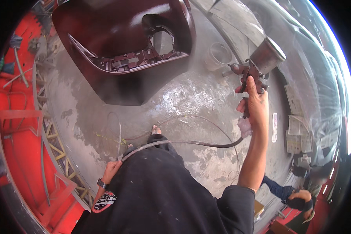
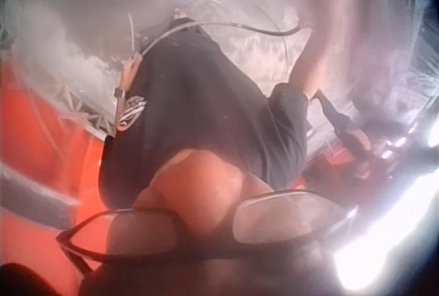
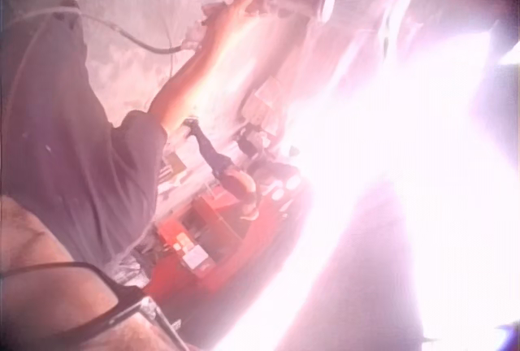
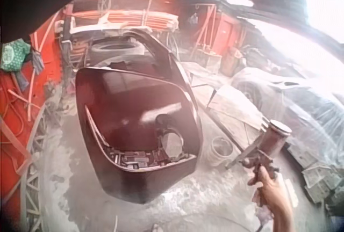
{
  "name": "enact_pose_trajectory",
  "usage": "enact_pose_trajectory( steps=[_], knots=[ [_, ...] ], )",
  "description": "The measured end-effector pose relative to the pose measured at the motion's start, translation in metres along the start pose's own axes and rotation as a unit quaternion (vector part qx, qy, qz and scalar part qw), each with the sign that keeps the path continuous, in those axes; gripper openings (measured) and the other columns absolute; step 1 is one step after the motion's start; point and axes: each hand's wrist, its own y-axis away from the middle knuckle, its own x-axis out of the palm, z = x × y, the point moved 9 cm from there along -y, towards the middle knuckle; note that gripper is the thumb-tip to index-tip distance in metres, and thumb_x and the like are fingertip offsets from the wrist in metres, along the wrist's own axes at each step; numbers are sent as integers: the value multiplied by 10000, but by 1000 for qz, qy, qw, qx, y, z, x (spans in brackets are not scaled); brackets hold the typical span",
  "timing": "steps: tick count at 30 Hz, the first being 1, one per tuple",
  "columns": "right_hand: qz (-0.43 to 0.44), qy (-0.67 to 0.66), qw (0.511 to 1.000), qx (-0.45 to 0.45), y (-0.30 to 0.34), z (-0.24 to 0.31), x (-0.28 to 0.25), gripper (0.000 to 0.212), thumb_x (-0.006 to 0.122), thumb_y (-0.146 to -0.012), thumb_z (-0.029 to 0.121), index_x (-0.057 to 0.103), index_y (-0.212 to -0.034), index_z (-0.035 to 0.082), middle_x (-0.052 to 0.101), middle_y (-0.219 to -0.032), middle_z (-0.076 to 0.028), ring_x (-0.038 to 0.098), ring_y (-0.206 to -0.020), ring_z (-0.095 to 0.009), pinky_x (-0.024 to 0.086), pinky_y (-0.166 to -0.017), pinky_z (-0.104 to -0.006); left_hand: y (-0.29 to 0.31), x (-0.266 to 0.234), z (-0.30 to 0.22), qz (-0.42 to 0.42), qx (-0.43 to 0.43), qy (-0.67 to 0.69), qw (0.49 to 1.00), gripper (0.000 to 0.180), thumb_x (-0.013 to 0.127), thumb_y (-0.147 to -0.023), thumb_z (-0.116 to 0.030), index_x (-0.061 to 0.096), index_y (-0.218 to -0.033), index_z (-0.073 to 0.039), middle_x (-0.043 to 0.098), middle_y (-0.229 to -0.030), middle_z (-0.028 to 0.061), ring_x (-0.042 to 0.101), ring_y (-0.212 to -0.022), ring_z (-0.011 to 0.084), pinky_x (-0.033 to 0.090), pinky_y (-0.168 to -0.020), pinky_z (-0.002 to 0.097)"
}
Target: The person uses a spray gun to apply a coat of dark red paint to a car bumper mounted on a stand. They move around the bumper to ensure even coverage on all visible surfaces.
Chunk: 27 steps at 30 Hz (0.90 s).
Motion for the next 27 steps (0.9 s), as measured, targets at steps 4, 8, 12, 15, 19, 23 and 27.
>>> enact_pose_trajectory(
  steps=[4, 8, 12, 15, 19, 23, 27],
  knots=[
    [-22, -30, 999, 16, 44, -11, 12, 587, 549, -1002, 543, 600, -1199, -7, 727, -931, -148, 561, -425, -117, 407, -372, -229, 0, -16, 28, 8, -17, 12, 1000, 566, 517, -1037, -440, 529, -729, 35, 426, -605, 44, 414, -616, 103, 366, -558, 344],
    [57, -99, 993, -19, 89, 8, 45, 614, 508, -1024, 529, 566, -1299, -18, 723, -990, -176, 588, -454, -128, 457, -409, -225, 6, -36, 62, 10, 35, -33, 999, 561, 504, -1053, -441, 508, -704, -2, 421, -613, -25, 380, -611, 72, 325, -539, 293],
    [100, -132, 986, -17, 132, 38, 87, 575, 550, -1015, 501, 583, -1342, 29, 735, -1045, -155, 615, -521, -133, 482, -467, -224, 1, -44, 108, 43, 15, 1, 999, 567, 536, -1024, -450, 529, -716, 26, 428, -593, 39, 419, -610, 111, 361, -554, 347],
    [100, -112, 989, 1, 157, 43, 105, 522, 571, -1013, 476, 615, -1268, 22, 730, -964, -131, 581, -486, -124, 428, -430, -227, 27, -52, 108, 47, 0, -3, 999, 567, 542, -1022, -458, 525, -726, 25, 409, -599, 30, 397, -616, 109, 348, -549, 344],
    [-19, -11, 1000, 7, 159, 38, 99, 515, 577, -1004, 498, 643, -1165, 14, 692, -838, -90, 563, -442, -121, 388, -388, -241, 35, -55, 107, 60, 9, 1, 998, 568, 549, -1021, -463, 512, -748, 34, 382, -614, 25, 374, -639, 98, 335, -547, 344],
    [-64, -11, 998, 15, 155, 33, 120, 521, 588, -1004, 466, 632, -1107, -43, 683, -858, -113, 594, -452, -141, 421, -400, -252, 39, -49, 131, 39, 2, 22, 999, 566, 555, -1021, -458, 506, -768, 46, 365, -624, 25, 372, -654, 89, 331, -550, 343],
    [43, -37, 998, 17, 167, 40, 171, 483, 547, -1025, 469, 627, -1143, 7, 668, -825, -74, 554, -454, -119, 402, -393, -259, 58, -47, 157, 20, -37, 20, 999, 565, 547, -1025, -449, 511, -767, 53, 361, -639, 12, 367, -658, 90, 328, -552, 349]
  ],
)
